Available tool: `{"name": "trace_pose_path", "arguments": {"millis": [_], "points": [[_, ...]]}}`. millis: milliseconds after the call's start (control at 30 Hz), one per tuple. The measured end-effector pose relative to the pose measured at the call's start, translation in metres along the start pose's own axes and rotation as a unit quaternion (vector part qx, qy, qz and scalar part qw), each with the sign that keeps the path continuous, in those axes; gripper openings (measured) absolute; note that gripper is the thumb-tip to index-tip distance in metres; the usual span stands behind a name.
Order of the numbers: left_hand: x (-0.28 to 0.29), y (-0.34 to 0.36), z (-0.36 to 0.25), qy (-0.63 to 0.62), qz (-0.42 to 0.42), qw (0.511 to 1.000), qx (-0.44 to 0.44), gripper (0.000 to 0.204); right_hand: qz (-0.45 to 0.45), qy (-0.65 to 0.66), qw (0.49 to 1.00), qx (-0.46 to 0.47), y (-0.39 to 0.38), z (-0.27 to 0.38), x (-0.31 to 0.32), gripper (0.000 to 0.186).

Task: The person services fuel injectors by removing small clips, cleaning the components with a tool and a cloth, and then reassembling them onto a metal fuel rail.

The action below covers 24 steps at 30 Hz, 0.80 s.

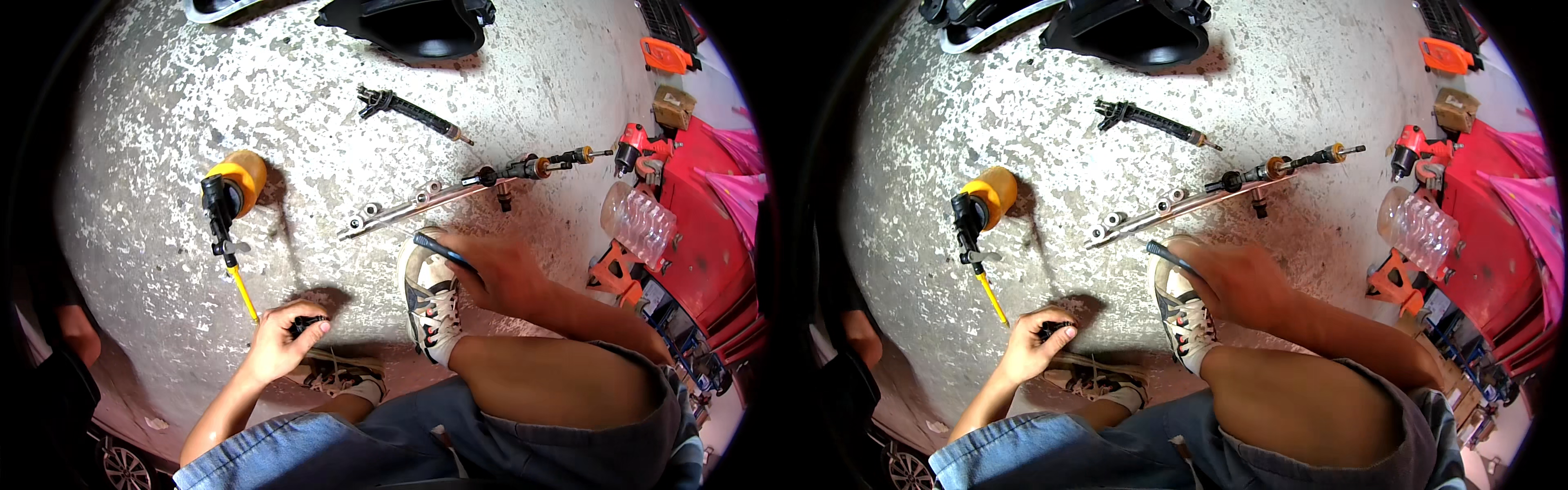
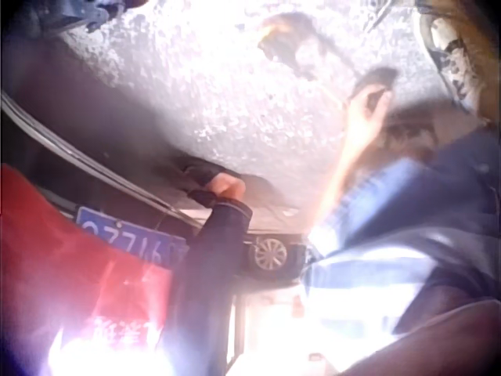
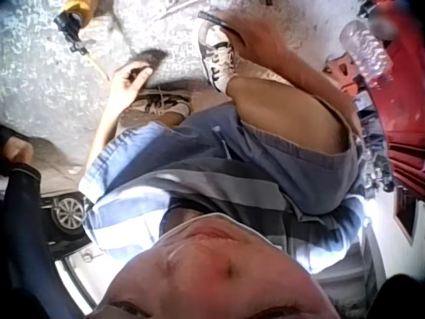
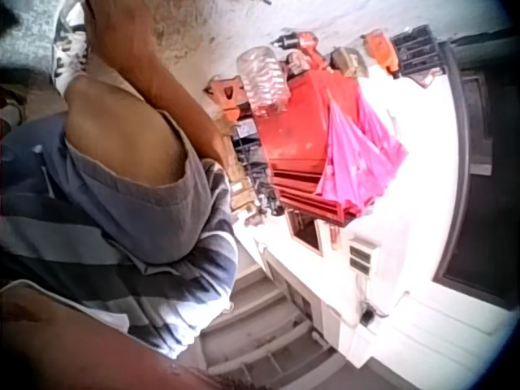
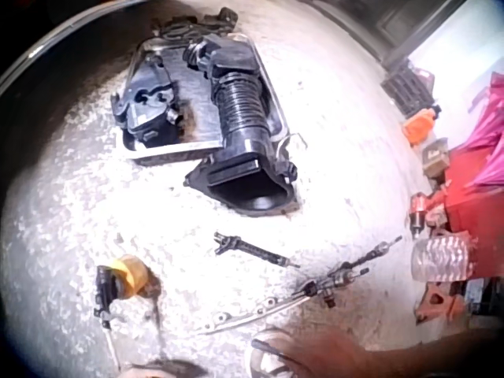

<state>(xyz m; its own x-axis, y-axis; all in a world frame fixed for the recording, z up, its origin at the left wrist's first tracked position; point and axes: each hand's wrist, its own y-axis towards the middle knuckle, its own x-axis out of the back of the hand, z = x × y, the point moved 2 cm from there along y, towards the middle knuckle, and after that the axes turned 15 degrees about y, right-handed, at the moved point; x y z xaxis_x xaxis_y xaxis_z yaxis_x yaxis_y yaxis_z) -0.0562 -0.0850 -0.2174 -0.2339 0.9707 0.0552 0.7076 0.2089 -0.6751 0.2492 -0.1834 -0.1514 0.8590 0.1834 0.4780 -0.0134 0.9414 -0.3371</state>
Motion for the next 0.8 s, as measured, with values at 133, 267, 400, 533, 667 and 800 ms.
{"name": "trace_pose_path", "arguments": {"millis": [133,267,400,533,667,800], "points": [[-0.002,0.012,-0.004,-0.008,-0.027,0.998,-0.055,0.017,0.002,-0.038,0.999,0.040,-0.009,-0.002,0.003,0.040],[0.002,0.019,-0.010,0.005,-0.049,0.996,-0.074,0.016,0.012,-0.103,0.992,0.071,-0.006,0.002,0.005,0.050],[0.001,0.023,-0.013,-0.027,-0.061,0.995,-0.079,0.017,0.031,-0.147,0.983,0.109,-0.002,0.008,0.003,0.052],[0.001,0.029,-0.018,-0.021,-0.074,0.993,-0.085,0.017,0.038,-0.130,0.986,0.098,-0.003,0.005,0.000,0.054],[0.001,0.031,-0.018,-0.017,-0.079,0.993,-0.087,0.018,0.030,-0.094,0.989,0.114,-0.004,0.007,0.002,0.052],[0.001,0.032,-0.019,-0.023,-0.082,0.993,-0.082,0.018,0.047,-0.107,0.988,0.103,-0.004,0.011,-0.001,0.048]]}}
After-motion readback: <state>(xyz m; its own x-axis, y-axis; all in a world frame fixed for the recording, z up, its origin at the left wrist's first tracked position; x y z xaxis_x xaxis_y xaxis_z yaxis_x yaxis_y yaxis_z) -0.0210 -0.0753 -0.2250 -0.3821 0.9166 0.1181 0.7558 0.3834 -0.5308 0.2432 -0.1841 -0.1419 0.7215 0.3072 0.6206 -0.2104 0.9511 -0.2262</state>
